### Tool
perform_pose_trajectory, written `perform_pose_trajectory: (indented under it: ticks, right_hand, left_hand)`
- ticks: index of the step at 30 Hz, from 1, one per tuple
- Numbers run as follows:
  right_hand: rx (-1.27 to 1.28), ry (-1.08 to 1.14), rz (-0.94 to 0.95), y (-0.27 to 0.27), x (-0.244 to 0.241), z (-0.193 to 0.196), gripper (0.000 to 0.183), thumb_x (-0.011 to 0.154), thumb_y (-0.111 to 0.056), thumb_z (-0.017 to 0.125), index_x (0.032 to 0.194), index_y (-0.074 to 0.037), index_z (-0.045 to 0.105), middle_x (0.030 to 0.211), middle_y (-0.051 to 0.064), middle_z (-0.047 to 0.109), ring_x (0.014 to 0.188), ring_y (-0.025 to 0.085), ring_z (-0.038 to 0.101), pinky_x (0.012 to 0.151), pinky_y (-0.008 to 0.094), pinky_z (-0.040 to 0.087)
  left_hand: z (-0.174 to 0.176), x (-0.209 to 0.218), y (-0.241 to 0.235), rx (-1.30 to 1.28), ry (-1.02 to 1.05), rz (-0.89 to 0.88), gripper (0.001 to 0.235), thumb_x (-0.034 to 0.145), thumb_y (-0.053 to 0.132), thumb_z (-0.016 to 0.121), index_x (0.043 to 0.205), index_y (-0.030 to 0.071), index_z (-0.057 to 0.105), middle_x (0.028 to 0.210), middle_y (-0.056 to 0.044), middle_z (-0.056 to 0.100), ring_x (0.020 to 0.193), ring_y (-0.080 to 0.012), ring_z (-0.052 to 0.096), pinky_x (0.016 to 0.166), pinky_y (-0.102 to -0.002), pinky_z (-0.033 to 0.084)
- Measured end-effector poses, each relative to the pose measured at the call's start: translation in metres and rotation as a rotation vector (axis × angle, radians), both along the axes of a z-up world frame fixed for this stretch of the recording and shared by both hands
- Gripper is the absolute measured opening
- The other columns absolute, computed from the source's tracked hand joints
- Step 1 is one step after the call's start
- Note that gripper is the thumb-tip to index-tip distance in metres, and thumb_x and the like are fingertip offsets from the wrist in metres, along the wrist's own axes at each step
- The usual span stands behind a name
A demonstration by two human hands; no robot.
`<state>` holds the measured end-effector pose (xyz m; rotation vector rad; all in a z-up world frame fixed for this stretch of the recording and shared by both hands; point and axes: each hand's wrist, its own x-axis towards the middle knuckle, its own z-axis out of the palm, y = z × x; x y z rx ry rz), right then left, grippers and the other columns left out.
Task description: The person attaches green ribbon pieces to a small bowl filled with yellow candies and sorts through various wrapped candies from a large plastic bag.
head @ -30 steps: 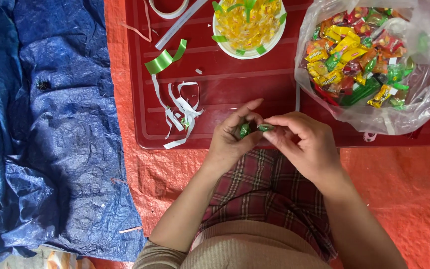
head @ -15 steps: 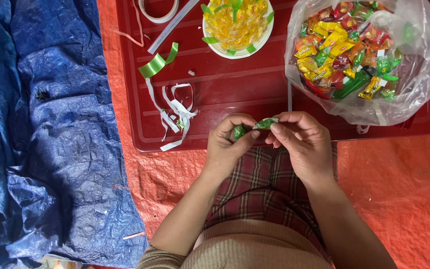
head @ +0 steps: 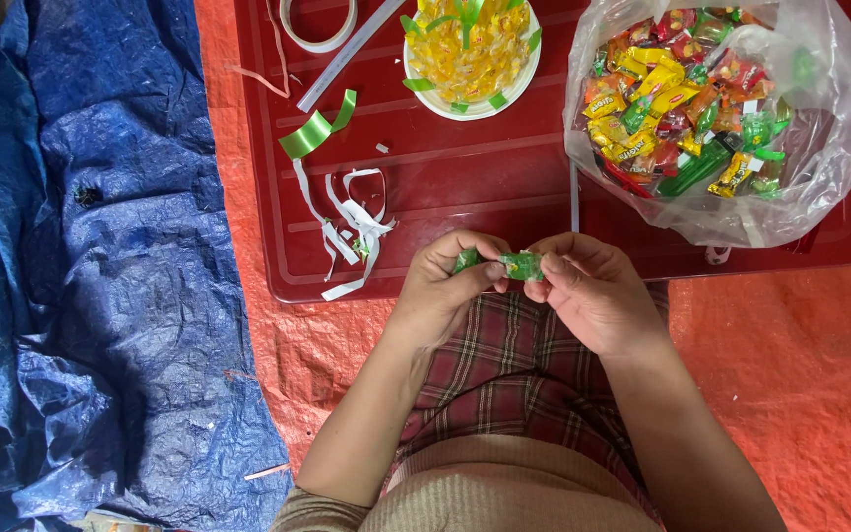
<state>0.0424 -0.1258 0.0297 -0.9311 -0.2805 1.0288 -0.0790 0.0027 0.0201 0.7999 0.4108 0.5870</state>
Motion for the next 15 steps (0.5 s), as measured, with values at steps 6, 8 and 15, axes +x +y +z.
perform_pose_trajectory:
  ticks: [6, 8, 15]
  right_hand:
    - [-0.129, -0.606, -0.027, 0.004, 0.009, 0.021, 0.010, 0.097, 0.000, 0.070, 0.103, 0.007, 0.072, 0.088, 0.018, 0.072, 0.076, 0.021, 0.066, 0.070, 0.033, 0.056]
    - [-0.112, -0.775, -0.145, 0.007, 0.005, 0.021, 0.008, 0.094, 0.004, 0.074, 0.101, 0.008, 0.073, 0.088, 0.019, 0.073, 0.075, 0.020, 0.067, 0.067, 0.030, 0.056]
    - [0.042, -1.329, -0.486, 0.015, 0.002, 0.033, 0.014, 0.086, 0.016, 0.080, 0.099, 0.010, 0.077, 0.089, 0.023, 0.075, 0.074, 0.027, 0.072, 0.069, 0.037, 0.063]
  left_hand:
    - [0.011, 0.001, 0.002, -0.126, -0.003, 0.002, 0.043, 0.092, -0.010, 0.065, 0.134, -0.006, 0.056, 0.107, -0.020, 0.071, 0.090, -0.0211, 0.075, 0.073, -0.028, 0.066]
    - [0.003, -0.001, 0.000, -0.227, -0.060, -0.031, 0.039, 0.096, -0.004, 0.064, 0.134, -0.007, 0.057, 0.108, -0.023, 0.071, 0.092, -0.0255, 0.075, 0.076, -0.032, 0.066]
    - [-0.001, -0.005, -0.004, -0.344, -0.154, -0.099, 0.041, 0.099, 0.000, 0.062, 0.138, -0.010, 0.056, 0.122, -0.028, 0.066, 0.103, -0.0338, 0.074, 0.087, -0.041, 0.065]
